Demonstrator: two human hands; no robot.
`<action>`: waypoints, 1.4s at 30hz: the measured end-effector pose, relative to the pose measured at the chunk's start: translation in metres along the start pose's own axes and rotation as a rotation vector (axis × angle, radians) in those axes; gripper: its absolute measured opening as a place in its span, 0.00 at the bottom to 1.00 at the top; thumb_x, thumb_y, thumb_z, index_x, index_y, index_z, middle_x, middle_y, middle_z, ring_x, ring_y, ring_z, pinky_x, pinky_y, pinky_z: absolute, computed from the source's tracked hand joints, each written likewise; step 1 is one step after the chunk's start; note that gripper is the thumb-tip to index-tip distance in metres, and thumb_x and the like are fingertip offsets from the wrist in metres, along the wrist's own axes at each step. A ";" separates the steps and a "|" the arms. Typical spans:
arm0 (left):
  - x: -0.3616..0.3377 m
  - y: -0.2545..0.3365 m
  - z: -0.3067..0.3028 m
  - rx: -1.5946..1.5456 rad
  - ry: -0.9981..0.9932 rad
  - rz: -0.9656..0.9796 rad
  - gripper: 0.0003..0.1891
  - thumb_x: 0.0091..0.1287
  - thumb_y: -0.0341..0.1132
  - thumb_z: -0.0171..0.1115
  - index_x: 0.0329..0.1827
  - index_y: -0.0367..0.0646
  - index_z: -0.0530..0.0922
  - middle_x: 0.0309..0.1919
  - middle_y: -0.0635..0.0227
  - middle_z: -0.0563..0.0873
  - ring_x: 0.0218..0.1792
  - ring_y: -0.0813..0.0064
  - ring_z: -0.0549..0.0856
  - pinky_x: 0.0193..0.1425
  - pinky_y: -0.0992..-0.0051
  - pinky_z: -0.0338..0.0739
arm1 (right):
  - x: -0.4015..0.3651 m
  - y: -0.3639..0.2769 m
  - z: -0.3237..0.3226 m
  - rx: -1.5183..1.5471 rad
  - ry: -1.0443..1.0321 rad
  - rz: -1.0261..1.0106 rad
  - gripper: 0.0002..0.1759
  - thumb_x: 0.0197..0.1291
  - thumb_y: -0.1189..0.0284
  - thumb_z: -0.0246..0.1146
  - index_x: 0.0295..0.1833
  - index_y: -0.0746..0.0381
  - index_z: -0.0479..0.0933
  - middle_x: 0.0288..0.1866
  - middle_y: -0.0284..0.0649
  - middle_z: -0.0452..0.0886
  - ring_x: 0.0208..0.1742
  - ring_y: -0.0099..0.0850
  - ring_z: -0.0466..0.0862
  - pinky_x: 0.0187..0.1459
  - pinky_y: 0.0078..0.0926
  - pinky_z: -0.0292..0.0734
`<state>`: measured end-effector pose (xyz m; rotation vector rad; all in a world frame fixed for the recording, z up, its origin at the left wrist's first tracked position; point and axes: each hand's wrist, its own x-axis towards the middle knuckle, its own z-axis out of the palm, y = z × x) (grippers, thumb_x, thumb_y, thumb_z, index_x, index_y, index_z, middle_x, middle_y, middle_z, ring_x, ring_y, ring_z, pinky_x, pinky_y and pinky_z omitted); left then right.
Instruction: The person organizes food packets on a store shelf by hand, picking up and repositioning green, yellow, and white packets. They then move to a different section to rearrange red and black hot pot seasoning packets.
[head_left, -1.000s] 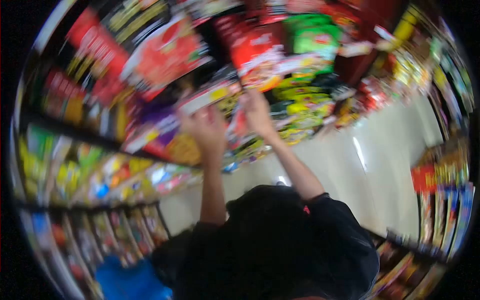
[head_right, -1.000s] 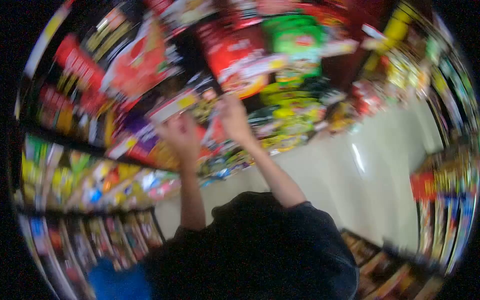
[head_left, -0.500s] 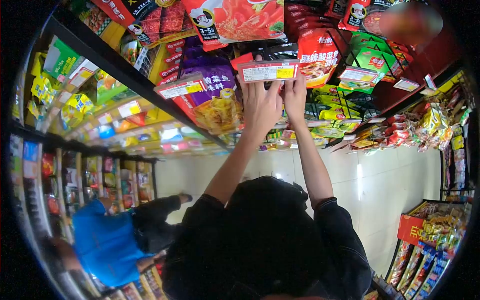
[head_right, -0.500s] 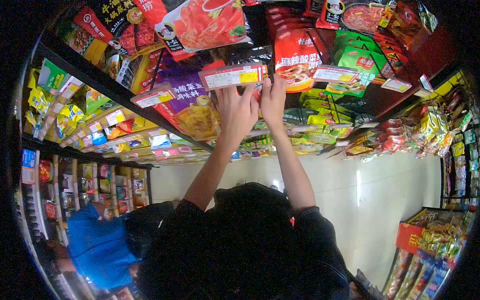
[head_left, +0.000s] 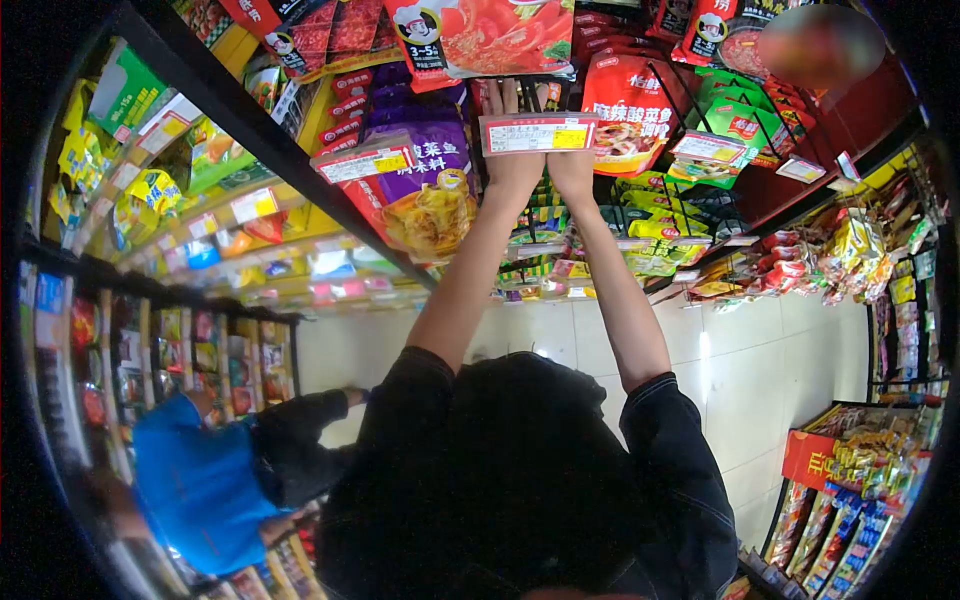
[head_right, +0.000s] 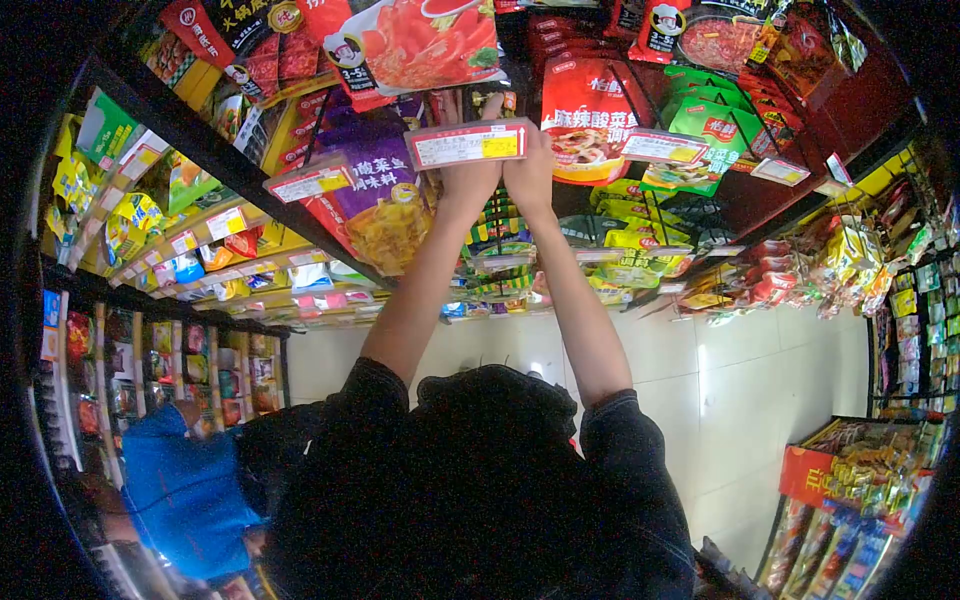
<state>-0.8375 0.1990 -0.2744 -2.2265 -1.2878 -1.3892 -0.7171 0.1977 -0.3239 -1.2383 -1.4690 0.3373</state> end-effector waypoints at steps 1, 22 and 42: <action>0.001 -0.003 0.004 0.008 -0.003 -0.007 0.31 0.70 0.41 0.64 0.77 0.47 0.73 0.77 0.35 0.66 0.80 0.29 0.61 0.80 0.33 0.56 | -0.002 0.003 0.001 0.027 -0.026 -0.011 0.19 0.66 0.75 0.63 0.61 0.68 0.77 0.53 0.59 0.82 0.58 0.58 0.80 0.61 0.50 0.74; 0.005 -0.036 0.050 -0.255 0.030 -0.017 0.31 0.66 0.38 0.68 0.72 0.42 0.72 0.68 0.41 0.73 0.70 0.37 0.73 0.75 0.44 0.66 | -0.149 -0.030 -0.070 0.233 -0.037 0.453 0.13 0.74 0.81 0.59 0.60 0.62 0.80 0.47 0.37 0.84 0.44 0.24 0.86 0.42 0.23 0.83; -0.184 0.079 -0.031 -0.830 -0.575 -0.670 0.08 0.81 0.31 0.56 0.53 0.40 0.83 0.46 0.66 0.88 0.42 0.78 0.87 0.46 0.75 0.82 | -0.216 -0.028 -0.090 0.476 -0.175 0.658 0.10 0.74 0.72 0.63 0.53 0.66 0.83 0.47 0.44 0.85 0.44 0.30 0.86 0.46 0.30 0.80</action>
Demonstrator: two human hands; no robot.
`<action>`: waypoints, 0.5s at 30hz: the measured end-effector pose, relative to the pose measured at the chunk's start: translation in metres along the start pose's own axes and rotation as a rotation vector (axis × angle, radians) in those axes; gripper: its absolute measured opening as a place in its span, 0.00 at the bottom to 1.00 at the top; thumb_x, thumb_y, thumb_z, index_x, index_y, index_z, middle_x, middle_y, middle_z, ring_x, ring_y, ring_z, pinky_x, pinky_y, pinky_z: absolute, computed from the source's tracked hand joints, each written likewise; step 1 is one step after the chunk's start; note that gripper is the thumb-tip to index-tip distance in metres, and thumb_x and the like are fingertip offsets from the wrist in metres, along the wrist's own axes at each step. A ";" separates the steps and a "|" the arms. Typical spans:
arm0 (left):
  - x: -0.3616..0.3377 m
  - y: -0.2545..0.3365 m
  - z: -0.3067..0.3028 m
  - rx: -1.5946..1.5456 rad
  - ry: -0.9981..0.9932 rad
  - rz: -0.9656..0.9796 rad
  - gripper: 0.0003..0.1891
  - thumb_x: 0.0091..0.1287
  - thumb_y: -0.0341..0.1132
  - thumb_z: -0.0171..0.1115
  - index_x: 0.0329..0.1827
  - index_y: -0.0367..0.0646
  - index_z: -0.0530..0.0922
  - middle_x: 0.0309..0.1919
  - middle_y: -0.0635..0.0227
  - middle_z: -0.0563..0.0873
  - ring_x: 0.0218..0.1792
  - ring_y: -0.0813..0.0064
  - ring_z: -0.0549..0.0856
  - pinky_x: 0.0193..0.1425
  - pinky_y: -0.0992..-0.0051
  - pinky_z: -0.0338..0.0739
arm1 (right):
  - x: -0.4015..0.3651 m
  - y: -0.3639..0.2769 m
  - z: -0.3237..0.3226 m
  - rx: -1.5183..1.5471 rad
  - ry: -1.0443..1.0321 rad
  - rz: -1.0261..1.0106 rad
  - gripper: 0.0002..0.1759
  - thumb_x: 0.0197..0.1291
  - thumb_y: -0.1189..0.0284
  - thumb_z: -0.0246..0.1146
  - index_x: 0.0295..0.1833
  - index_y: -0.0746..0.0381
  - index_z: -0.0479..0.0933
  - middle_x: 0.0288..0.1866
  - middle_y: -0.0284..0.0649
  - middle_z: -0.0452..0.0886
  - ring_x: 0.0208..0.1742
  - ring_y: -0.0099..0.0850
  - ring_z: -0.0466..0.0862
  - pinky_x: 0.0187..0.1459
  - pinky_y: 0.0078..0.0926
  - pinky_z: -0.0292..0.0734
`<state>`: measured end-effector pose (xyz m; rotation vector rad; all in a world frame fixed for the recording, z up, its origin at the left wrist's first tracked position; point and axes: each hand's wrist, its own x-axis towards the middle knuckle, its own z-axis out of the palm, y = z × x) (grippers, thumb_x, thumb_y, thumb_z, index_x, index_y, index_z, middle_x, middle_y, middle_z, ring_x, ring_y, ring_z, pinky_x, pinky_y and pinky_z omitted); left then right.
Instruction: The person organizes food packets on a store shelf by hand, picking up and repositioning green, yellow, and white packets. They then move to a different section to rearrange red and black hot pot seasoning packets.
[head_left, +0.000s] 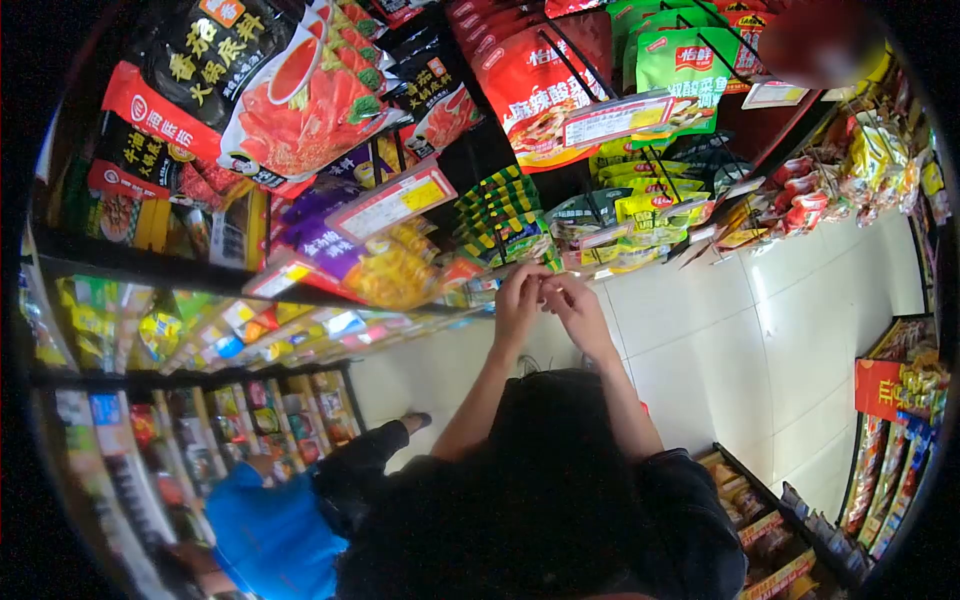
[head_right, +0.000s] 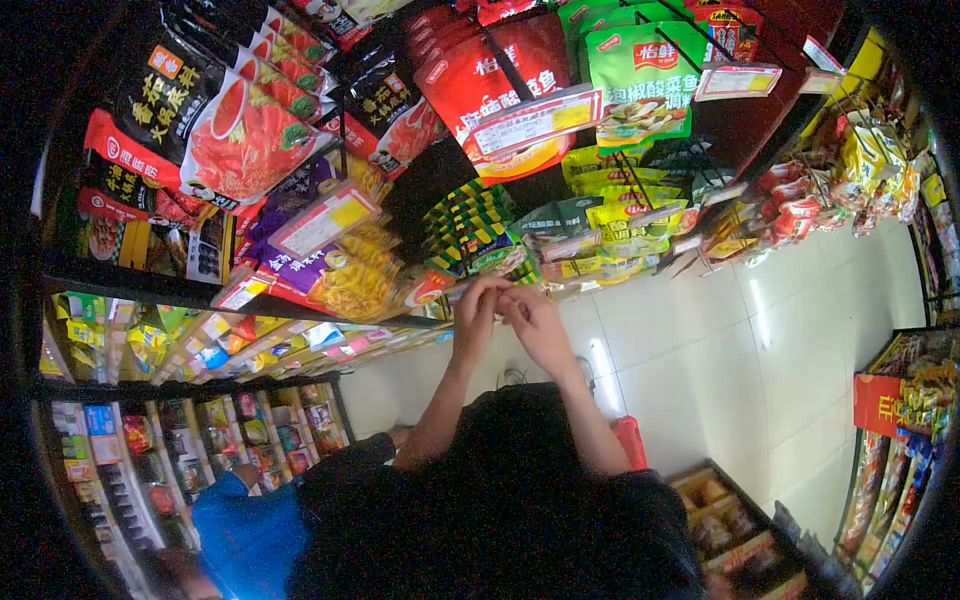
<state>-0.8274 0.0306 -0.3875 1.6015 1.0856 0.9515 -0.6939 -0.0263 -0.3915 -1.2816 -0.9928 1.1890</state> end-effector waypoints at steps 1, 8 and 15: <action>-0.006 0.001 -0.004 -0.018 -0.015 -0.066 0.08 0.81 0.31 0.56 0.53 0.39 0.83 0.46 0.67 0.88 0.43 0.79 0.87 0.47 0.75 0.82 | -0.002 0.002 0.000 0.013 -0.030 0.015 0.10 0.75 0.71 0.64 0.53 0.66 0.83 0.47 0.44 0.85 0.44 0.30 0.86 0.45 0.29 0.80; -0.053 0.006 -0.073 -0.004 0.277 0.029 0.12 0.80 0.39 0.61 0.53 0.39 0.81 0.48 0.69 0.85 0.48 0.79 0.83 0.54 0.75 0.79 | -0.009 -0.010 0.009 -0.110 -0.239 -0.037 0.07 0.74 0.73 0.64 0.49 0.65 0.82 0.41 0.41 0.84 0.38 0.26 0.86 0.40 0.27 0.80; -0.052 0.039 -0.184 0.421 0.849 0.101 0.20 0.80 0.34 0.61 0.71 0.38 0.73 0.63 0.59 0.80 0.65 0.68 0.79 0.67 0.67 0.76 | -0.008 -0.015 0.018 -0.043 -0.315 -0.020 0.08 0.76 0.72 0.63 0.51 0.66 0.82 0.45 0.41 0.86 0.39 0.26 0.87 0.39 0.26 0.81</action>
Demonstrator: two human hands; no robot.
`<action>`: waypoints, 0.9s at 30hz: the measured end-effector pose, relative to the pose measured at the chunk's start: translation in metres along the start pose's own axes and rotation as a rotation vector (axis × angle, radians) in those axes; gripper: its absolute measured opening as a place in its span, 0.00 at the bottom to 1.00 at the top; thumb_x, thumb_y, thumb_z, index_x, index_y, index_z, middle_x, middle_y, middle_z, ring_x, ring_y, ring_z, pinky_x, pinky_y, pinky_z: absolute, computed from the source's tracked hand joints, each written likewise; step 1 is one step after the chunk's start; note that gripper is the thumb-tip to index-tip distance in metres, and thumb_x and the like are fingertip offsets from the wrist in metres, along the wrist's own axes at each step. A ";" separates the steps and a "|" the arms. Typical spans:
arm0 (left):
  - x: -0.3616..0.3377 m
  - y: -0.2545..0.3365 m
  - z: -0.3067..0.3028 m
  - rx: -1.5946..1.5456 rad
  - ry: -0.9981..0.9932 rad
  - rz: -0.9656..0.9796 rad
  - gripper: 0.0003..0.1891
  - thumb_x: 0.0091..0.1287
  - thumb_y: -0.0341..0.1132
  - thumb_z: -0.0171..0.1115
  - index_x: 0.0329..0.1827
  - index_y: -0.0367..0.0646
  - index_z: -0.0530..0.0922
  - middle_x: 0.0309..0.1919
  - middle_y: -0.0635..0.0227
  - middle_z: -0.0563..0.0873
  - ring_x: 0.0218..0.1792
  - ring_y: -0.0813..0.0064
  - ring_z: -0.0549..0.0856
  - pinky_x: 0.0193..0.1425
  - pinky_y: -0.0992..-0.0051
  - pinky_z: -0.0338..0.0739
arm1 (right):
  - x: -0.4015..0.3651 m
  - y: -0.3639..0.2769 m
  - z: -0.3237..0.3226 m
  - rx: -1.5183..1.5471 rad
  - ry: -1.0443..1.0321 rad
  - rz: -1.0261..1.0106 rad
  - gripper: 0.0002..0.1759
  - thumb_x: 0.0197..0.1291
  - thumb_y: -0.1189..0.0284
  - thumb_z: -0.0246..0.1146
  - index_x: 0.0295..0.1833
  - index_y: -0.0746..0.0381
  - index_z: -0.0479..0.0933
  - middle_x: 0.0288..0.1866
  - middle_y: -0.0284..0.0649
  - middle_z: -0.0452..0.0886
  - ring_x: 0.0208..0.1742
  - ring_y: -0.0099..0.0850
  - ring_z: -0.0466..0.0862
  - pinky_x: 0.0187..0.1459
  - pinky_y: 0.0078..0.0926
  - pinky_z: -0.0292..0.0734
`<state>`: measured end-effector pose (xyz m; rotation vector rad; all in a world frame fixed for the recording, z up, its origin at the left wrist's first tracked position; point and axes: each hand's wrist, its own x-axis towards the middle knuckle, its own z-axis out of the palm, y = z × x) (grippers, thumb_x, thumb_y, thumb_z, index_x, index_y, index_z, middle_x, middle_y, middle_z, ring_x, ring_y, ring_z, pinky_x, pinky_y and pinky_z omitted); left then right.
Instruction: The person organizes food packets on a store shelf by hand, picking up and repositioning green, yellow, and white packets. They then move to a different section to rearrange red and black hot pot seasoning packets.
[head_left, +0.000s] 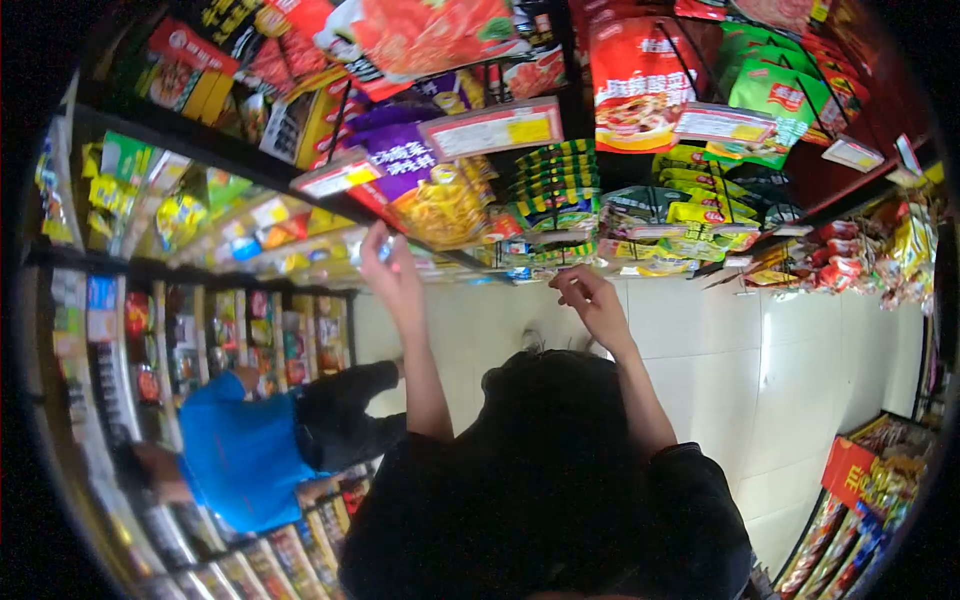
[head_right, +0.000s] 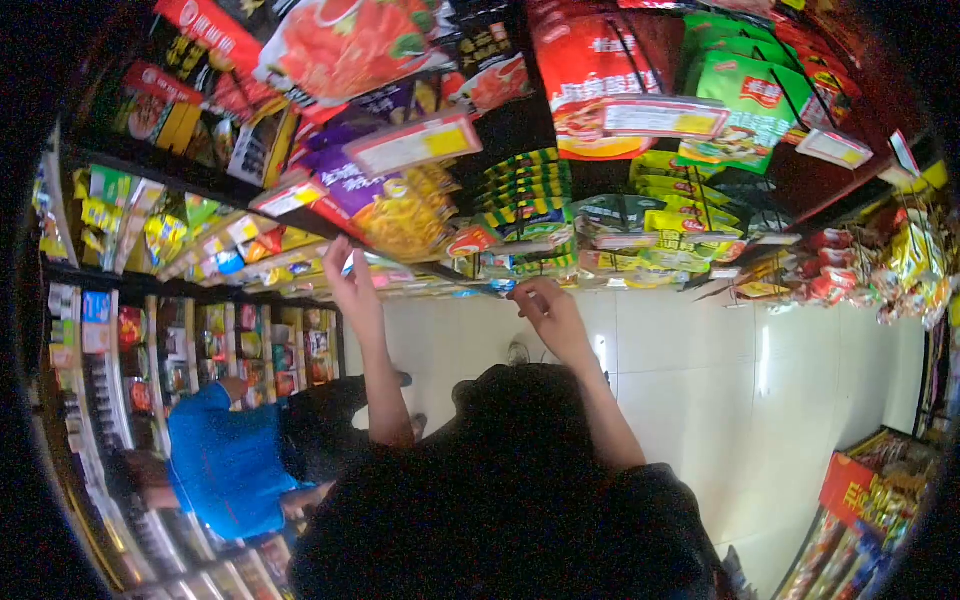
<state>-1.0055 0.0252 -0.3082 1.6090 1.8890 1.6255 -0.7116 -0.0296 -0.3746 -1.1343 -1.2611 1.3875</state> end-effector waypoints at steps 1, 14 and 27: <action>0.002 -0.012 0.003 -0.029 -0.025 -0.006 0.22 0.80 0.34 0.62 0.73 0.38 0.71 0.65 0.58 0.79 0.66 0.67 0.78 0.68 0.66 0.75 | 0.000 -0.001 0.002 -0.017 -0.005 -0.009 0.08 0.76 0.72 0.63 0.51 0.66 0.82 0.46 0.42 0.86 0.39 0.26 0.87 0.40 0.26 0.81; -0.089 -0.061 0.030 -0.086 -0.187 -0.185 0.13 0.78 0.37 0.63 0.57 0.40 0.79 0.46 0.63 0.85 0.46 0.72 0.85 0.43 0.70 0.81 | -0.018 -0.094 -0.018 -0.166 -0.011 -0.280 0.07 0.73 0.77 0.65 0.52 0.64 0.86 0.49 0.39 0.87 0.46 0.27 0.86 0.50 0.25 0.79; -0.296 -0.365 -0.005 -0.507 -0.700 -0.884 0.06 0.69 0.38 0.65 0.40 0.47 0.85 0.34 0.64 0.90 0.37 0.59 0.90 0.41 0.61 0.85 | 0.035 -0.284 -0.020 -0.241 0.365 -0.765 0.13 0.75 0.76 0.64 0.61 0.67 0.81 0.54 0.39 0.86 0.53 0.26 0.85 0.59 0.25 0.78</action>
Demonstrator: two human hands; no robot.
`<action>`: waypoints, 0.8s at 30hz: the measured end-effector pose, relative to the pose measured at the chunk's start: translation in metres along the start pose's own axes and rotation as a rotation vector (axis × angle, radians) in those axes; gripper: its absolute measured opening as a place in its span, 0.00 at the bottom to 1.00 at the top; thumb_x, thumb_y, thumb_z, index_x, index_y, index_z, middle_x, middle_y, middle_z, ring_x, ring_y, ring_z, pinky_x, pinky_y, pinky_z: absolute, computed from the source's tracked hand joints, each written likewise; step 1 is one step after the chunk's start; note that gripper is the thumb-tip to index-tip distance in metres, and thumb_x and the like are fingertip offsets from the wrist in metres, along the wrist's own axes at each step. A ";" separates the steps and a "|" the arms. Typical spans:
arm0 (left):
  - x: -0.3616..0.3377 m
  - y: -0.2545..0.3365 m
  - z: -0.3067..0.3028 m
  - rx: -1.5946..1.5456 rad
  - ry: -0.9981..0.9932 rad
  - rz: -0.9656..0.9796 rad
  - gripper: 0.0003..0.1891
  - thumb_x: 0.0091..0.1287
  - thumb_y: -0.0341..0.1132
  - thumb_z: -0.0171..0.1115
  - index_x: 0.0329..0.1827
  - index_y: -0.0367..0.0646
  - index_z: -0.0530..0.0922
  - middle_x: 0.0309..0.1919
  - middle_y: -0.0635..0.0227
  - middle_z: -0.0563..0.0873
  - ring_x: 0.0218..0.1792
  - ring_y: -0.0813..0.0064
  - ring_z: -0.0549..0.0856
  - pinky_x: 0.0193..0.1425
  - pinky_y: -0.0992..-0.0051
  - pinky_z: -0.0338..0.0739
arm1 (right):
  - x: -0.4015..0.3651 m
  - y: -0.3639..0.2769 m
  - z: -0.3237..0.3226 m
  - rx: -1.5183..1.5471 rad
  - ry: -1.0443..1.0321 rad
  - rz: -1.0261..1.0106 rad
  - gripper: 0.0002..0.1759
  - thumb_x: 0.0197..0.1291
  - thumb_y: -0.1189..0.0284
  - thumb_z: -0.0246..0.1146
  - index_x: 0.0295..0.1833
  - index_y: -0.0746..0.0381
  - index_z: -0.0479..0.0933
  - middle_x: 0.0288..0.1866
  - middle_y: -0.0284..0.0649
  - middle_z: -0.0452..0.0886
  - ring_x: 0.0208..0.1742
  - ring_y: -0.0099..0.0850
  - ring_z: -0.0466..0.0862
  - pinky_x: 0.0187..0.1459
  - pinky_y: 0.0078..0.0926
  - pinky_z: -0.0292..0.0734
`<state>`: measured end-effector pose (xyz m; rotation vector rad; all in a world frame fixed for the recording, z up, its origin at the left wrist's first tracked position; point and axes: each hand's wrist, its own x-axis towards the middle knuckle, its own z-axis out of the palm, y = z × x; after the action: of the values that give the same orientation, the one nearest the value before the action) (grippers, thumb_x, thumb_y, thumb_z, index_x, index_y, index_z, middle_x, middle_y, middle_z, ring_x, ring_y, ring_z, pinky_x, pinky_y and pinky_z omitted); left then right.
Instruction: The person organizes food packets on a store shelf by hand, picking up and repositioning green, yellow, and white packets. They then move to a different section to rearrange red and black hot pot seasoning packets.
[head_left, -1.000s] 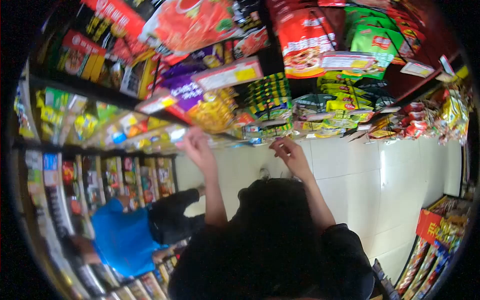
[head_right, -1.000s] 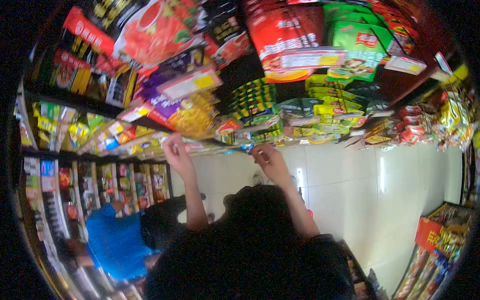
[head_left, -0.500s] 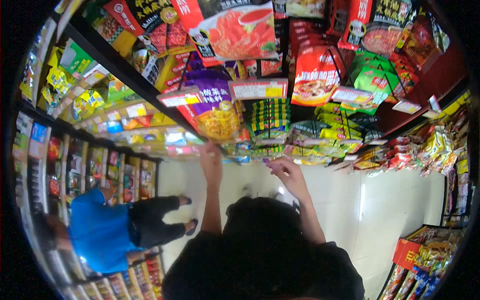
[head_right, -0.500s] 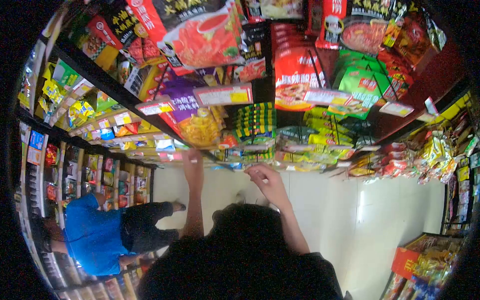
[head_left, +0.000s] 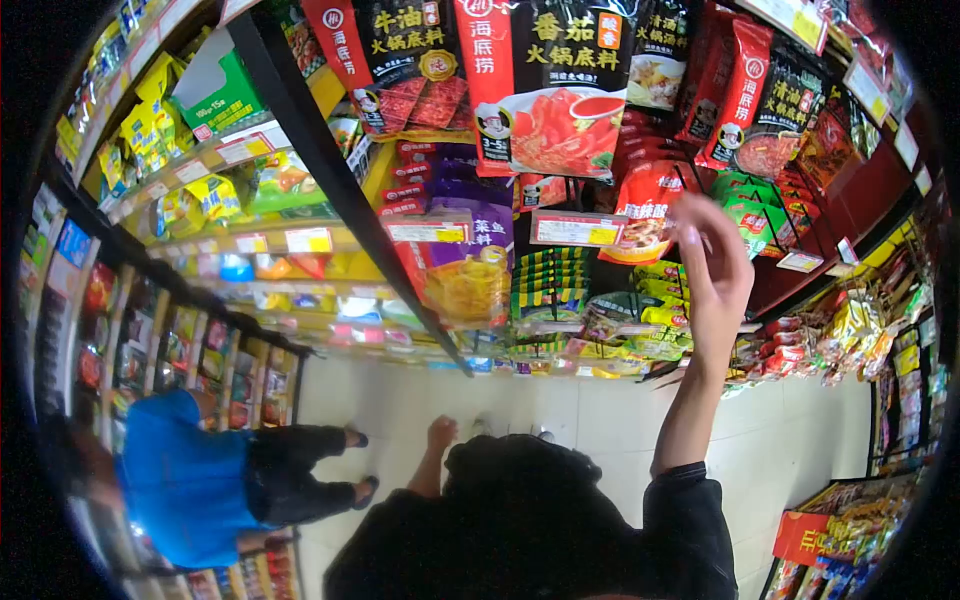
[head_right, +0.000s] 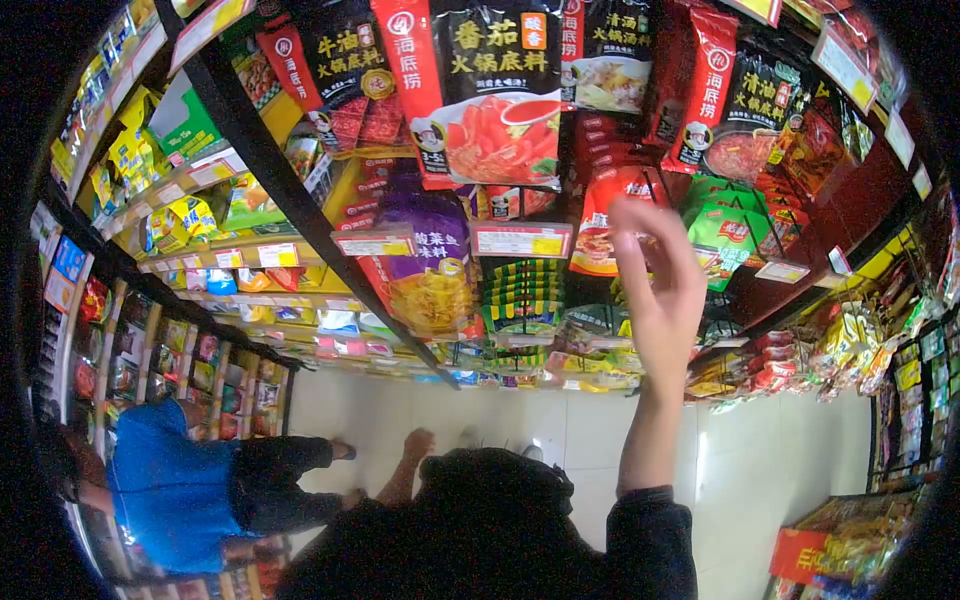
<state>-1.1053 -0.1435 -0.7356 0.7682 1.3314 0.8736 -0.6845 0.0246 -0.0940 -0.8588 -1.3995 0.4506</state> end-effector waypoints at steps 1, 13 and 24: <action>-0.022 -0.004 -0.006 0.540 0.028 0.066 0.06 0.69 0.38 0.65 0.40 0.47 0.86 0.34 0.64 0.90 0.37 0.59 0.90 0.42 0.61 0.85 | 0.015 -0.007 0.011 -0.048 0.020 -0.025 0.16 0.75 0.74 0.64 0.65 0.66 0.80 0.55 0.39 0.87 0.54 0.26 0.85 0.60 0.26 0.78; -0.113 -0.036 -0.031 1.183 -0.039 -0.030 0.08 0.68 0.39 0.63 0.37 0.47 0.87 0.38 0.63 0.90 0.42 0.59 0.89 0.45 0.60 0.85 | 0.087 0.017 0.073 -0.246 -0.076 0.085 0.32 0.67 0.58 0.74 0.65 0.72 0.76 0.46 0.48 0.88 0.42 0.33 0.90 0.44 0.32 0.85; -0.020 -0.025 -0.048 0.908 -0.029 0.342 0.09 0.68 0.38 0.61 0.39 0.45 0.87 0.43 0.61 0.90 0.48 0.57 0.88 0.52 0.58 0.84 | 0.081 0.019 0.066 -0.284 -0.137 0.067 0.23 0.69 0.61 0.72 0.58 0.68 0.80 0.46 0.44 0.84 0.40 0.30 0.86 0.44 0.31 0.83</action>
<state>-1.1516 -0.1742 -0.7518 1.7402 1.5929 0.4727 -0.7319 0.1129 -0.0575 -1.1246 -1.5891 0.3711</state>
